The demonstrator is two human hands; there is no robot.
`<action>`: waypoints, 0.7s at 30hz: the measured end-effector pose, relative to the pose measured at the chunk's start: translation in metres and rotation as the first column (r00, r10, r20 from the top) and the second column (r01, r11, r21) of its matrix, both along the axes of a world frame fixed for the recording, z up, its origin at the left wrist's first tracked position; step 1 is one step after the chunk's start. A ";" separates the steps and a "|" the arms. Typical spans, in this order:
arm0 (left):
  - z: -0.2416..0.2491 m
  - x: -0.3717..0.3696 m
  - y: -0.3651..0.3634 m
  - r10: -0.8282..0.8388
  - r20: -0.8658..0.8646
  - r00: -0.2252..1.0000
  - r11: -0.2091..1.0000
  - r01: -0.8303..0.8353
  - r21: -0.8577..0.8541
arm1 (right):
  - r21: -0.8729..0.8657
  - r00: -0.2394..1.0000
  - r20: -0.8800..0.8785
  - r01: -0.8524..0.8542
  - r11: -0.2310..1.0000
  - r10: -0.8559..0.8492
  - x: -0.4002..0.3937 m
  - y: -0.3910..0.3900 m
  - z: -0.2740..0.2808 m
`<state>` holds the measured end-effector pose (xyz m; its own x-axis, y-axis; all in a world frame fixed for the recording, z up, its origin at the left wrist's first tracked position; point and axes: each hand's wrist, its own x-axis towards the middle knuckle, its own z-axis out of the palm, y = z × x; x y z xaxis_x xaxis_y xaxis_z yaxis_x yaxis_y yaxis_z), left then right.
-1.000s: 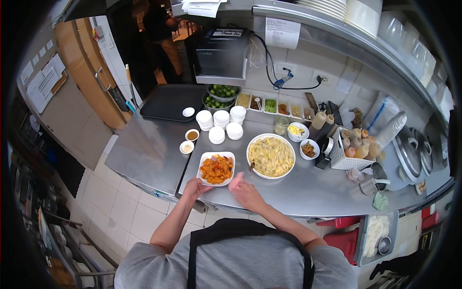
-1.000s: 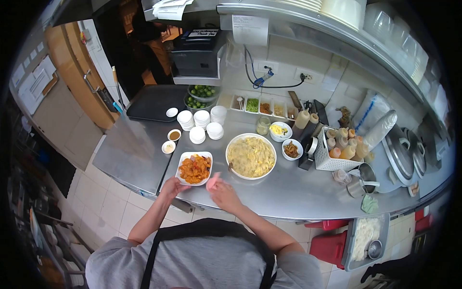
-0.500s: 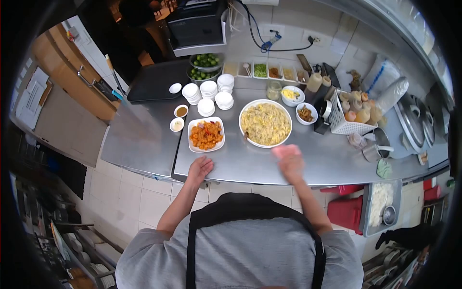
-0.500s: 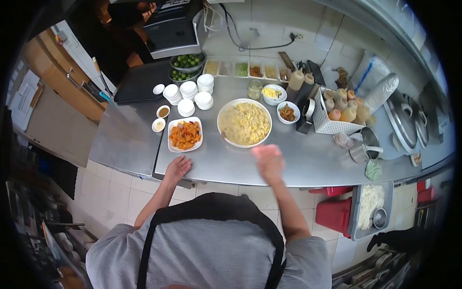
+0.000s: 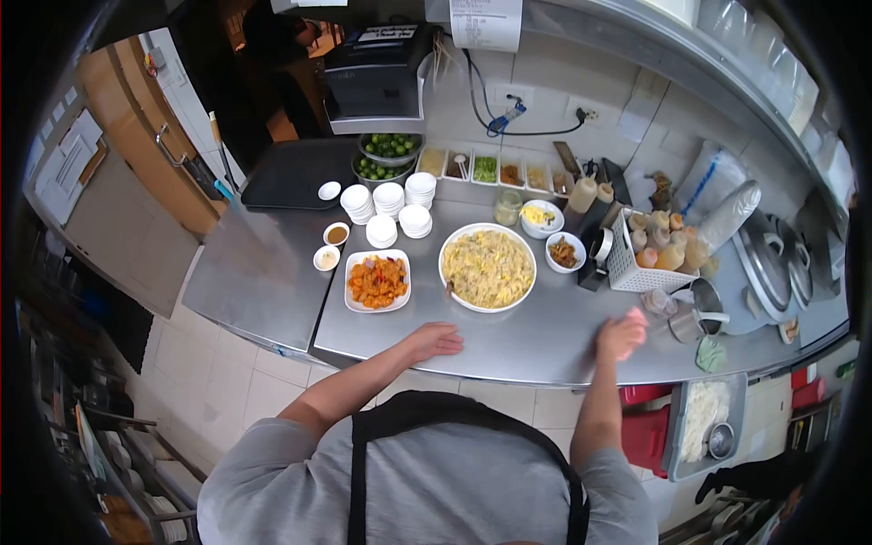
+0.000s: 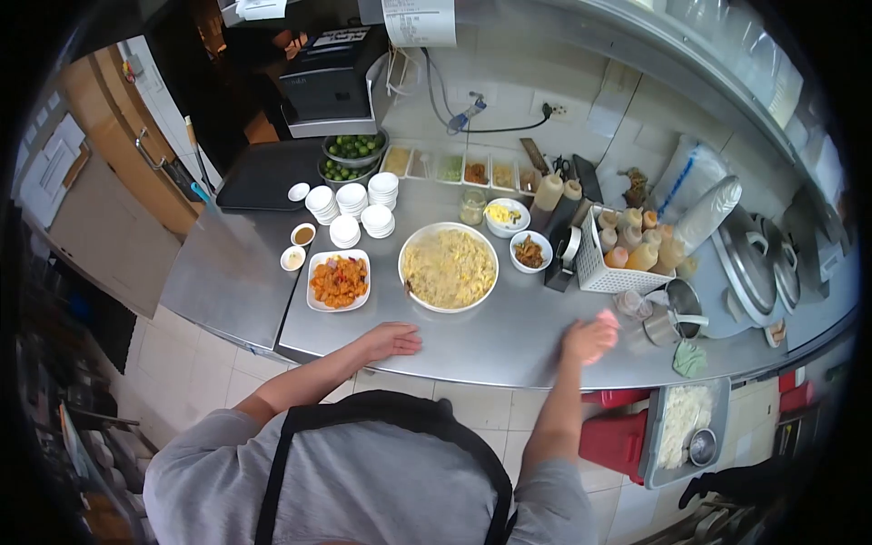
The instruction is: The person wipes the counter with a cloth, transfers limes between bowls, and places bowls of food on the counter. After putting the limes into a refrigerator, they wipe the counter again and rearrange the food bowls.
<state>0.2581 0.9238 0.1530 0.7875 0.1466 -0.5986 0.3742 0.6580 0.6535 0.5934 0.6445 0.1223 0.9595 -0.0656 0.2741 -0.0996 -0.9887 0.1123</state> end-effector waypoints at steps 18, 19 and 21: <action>-0.016 0.095 -0.007 0.528 0.010 0.849 0.849 -0.528 0.006 | 0.852 0.118 0.162 -0.517 -0.078 0.980 -0.222 0.026 0.031; -0.017 0.090 -0.004 0.493 -0.018 0.870 0.868 -0.494 -0.052 | 0.971 0.339 0.197 0.066 -0.232 0.920 -0.221 0.023 0.038; -0.020 0.085 -0.003 0.460 -0.040 0.887 0.881 -0.462 -0.107 | 0.572 0.563 0.167 0.614 -0.544 0.810 -0.221 0.028 0.049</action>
